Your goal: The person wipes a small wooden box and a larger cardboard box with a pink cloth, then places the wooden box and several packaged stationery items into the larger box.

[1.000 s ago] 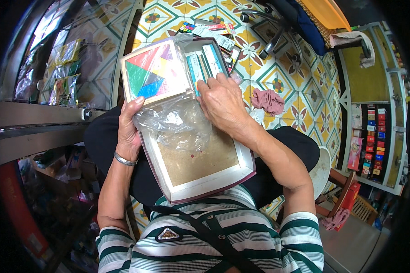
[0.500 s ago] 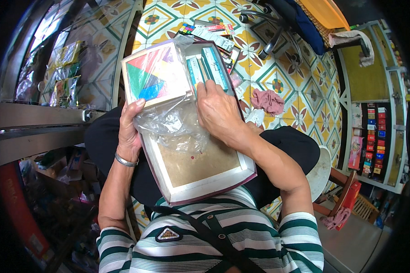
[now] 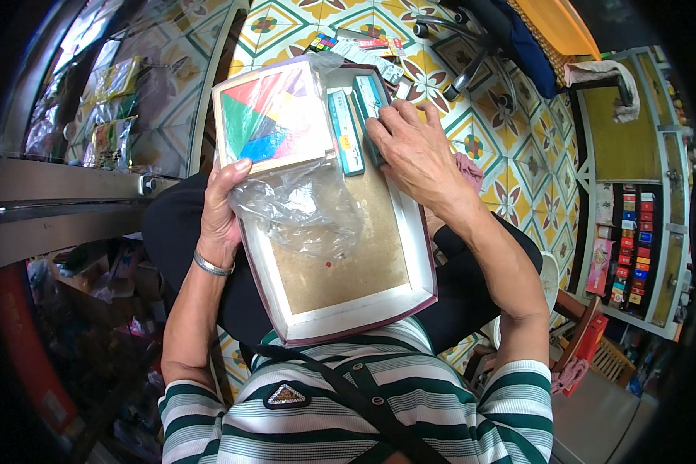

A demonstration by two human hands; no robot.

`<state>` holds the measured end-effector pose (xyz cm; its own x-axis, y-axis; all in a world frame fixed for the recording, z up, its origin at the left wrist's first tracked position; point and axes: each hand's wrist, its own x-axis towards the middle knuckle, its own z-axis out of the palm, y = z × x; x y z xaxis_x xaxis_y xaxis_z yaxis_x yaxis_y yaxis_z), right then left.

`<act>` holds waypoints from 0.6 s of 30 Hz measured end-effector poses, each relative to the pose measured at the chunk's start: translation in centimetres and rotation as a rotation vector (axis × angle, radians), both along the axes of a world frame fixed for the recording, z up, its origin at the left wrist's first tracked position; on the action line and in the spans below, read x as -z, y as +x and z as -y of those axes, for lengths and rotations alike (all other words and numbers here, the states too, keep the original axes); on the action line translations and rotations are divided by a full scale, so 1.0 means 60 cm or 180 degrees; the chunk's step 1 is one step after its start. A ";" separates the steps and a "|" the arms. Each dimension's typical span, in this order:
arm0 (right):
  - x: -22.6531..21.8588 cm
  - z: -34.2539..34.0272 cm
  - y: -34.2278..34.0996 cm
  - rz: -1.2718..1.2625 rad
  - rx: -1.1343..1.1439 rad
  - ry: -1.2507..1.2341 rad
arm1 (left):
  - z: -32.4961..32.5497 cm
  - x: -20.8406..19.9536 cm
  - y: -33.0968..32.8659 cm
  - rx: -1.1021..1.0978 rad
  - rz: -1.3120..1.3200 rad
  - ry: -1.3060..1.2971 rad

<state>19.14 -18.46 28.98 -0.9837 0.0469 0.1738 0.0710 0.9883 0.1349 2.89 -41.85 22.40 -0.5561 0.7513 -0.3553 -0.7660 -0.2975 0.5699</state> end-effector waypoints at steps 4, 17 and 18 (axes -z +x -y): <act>0.004 0.005 -0.010 0.0053 -0.0018 0.0018 | 0.001 -0.001 -0.001 -0.0009 0.0018 0.0033; -0.035 0.044 0.002 0.0139 0.0143 -0.1239 | 0.005 0.014 -0.004 -0.0020 0.0079 0.0019; -0.018 0.053 0.005 -0.0106 0.0169 -0.1471 | 0.004 0.010 -0.003 -0.0004 0.0091 0.0024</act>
